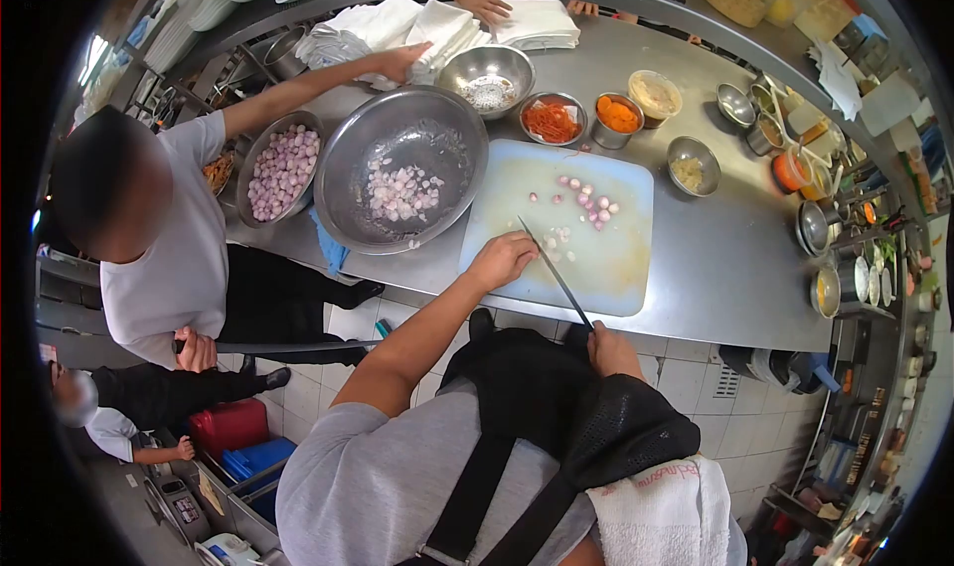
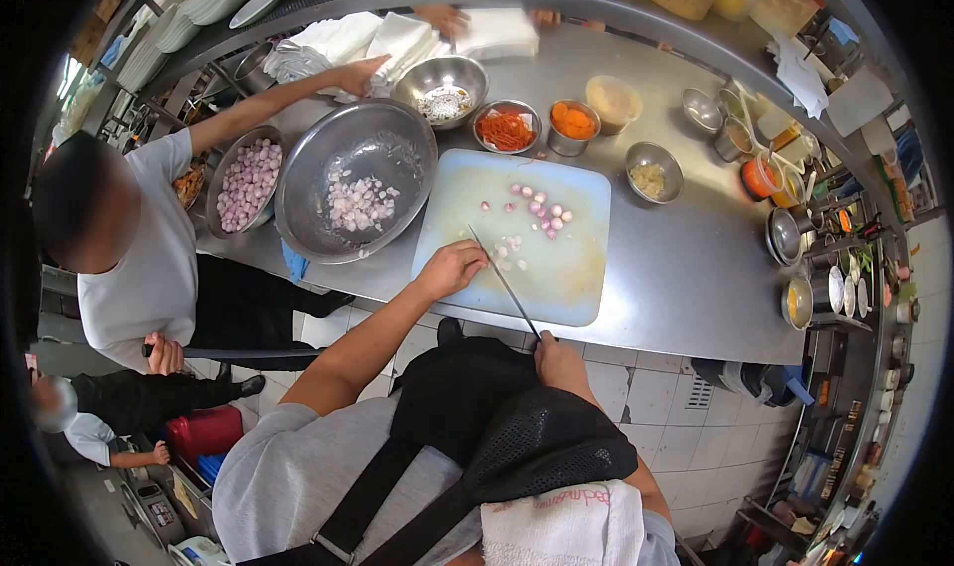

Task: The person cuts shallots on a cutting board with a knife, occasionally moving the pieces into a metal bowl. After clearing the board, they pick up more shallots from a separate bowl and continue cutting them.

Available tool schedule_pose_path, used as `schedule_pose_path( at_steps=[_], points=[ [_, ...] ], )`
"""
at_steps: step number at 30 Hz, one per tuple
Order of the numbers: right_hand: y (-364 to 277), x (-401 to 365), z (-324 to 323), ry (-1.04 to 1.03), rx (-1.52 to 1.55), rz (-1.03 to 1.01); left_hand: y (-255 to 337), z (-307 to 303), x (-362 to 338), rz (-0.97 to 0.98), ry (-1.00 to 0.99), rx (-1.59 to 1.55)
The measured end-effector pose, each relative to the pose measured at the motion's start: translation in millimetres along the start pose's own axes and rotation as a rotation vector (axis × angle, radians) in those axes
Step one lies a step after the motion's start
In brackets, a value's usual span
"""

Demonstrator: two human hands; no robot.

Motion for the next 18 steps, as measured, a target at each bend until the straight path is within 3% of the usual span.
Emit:
schedule_pose_path(
  at_steps=[4,15,18],
  points=[
    [-4,16,4,0.024,0.045,-0.063,-5,1,-3,-0.059,0.019,-0.02],
    [-2,3,-6,-0.031,-0.047,0.0,-2,0,-6,-0.028,0.063,-0.023],
    [9,21,18,0.001,0.005,-0.038,-6,3,-8,-0.079,0.064,-0.045]
  ],
)
Point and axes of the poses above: each hand's wrist, its own x-axis towards the middle knuckle, its own z-axis out of the palm, y = z × x, the point moved 5 cm from there along x, towards the middle knuckle, and after that the axes turned 6 degrees about z, right-handed, at the moved point
